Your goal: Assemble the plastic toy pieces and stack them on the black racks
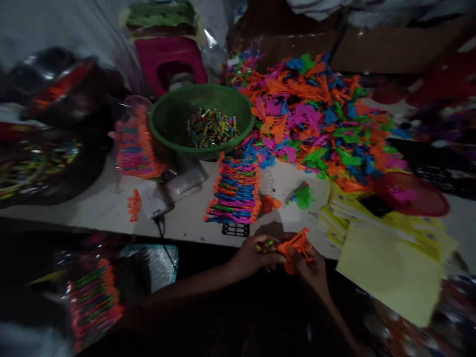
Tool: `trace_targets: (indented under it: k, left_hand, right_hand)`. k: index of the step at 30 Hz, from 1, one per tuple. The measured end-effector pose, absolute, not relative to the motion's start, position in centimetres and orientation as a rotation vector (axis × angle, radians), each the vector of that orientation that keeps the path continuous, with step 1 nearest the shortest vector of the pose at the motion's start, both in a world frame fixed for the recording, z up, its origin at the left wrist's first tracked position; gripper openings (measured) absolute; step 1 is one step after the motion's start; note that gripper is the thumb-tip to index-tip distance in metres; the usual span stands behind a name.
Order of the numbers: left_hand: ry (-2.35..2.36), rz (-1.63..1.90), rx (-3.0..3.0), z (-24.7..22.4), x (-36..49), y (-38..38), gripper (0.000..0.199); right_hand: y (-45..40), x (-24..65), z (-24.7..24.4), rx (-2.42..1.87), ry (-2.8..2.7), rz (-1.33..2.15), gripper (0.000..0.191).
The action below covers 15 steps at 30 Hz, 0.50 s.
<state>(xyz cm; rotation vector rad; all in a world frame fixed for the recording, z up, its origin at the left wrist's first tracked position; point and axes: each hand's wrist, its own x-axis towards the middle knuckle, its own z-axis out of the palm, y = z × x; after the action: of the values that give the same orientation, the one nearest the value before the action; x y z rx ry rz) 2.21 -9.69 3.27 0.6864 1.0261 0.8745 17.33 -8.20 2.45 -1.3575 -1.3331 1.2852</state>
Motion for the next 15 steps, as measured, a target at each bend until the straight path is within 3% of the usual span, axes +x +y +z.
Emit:
trace_targets:
  k: [3, 9, 12, 15]
  left_hand:
    - [1.07, 0.97, 0.695, 4.1, 2.0, -10.2, 0.041]
    - [1.289, 1.144, 1.416, 10.1, -4.7, -12.8, 0.012]
    - [2.011, 1.61, 1.267, 11.2, -10.6, -12.9, 0.015]
    - [2.453, 1.569, 1.118, 8.4, -15.1, -10.3, 0.023]
  right_hand:
    - [-9.1, 16.8, 1.9, -1.3, -1.406, 1.301, 0.028]
    - [-7.2, 19.1, 2.3, -1.128, -1.671, 1.306, 0.038]
    - [-5.1, 19.3, 2.1, -1.391, -1.604, 0.961, 0.029]
    - [-3.2, 17.9, 0.8, -1.482, -1.692, 0.662, 0.028]
